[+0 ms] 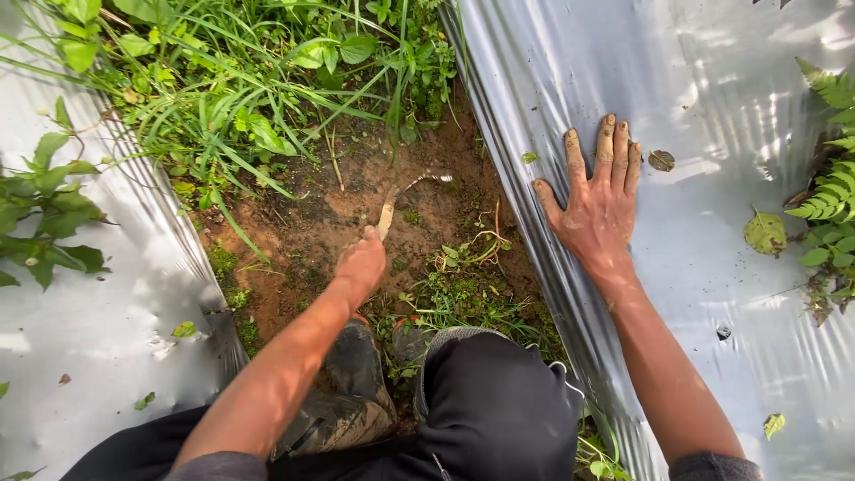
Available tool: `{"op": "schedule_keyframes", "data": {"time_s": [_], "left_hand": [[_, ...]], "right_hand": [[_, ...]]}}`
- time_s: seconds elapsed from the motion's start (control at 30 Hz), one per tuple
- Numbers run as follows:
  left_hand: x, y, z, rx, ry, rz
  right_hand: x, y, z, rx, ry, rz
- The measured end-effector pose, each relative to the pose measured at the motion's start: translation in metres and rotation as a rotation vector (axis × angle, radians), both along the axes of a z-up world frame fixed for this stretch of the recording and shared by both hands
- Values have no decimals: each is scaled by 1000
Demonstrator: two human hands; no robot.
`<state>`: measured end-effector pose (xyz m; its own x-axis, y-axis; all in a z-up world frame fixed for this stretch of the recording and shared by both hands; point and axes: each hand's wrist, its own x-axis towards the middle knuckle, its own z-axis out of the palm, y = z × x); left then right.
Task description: The person uses a small hand hoe to loosen soil and remove weeds from a narrow strip of ground between two corrugated metal sheets. They repeatedly strike the soil and pull out uprooted weeds by hand, clearing the area along the edge of the metal barrier.
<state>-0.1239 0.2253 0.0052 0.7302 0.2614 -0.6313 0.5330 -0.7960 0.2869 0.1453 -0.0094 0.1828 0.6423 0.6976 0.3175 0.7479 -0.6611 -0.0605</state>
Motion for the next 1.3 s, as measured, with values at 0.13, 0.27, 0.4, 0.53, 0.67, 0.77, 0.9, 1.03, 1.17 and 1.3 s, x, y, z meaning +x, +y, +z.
{"op": "schedule_keyframes", "data": {"time_s": [0.13, 0.27, 0.4, 0.53, 0.67, 0.77, 0.9, 1.03, 1.17, 1.3], "left_hand": [[-28, 68, 9, 287, -6, -546], [-20, 104, 82, 387, -57, -420], [-27, 151, 104, 134, 146, 27], [-49, 134, 122, 23, 79, 305], [-70, 126, 84, -187, -51, 679], [-84, 124, 63, -415, -76, 862], [-82, 122, 75, -591, 2, 868], [-84, 139, 62, -622, -14, 831], [-90, 131, 27, -662, -59, 959], [-95, 102, -15, -678, -90, 1132]], "right_hand": [[-2, -3, -5, 60, 18, 23], [-37, 19, -1, 169, 124, 177], [-86, 55, -29, -273, 651, 460], [-106, 54, -118, -731, 702, 582], [-111, 8, -229, -781, 639, 641], [-106, -18, -256, -726, 530, 666], [-112, -26, -216, -731, 415, 709], [-113, -25, -167, -140, 1379, 274], [-109, -58, -203, -272, 1271, 450], [-139, -64, -209, -968, -372, 747]]}}
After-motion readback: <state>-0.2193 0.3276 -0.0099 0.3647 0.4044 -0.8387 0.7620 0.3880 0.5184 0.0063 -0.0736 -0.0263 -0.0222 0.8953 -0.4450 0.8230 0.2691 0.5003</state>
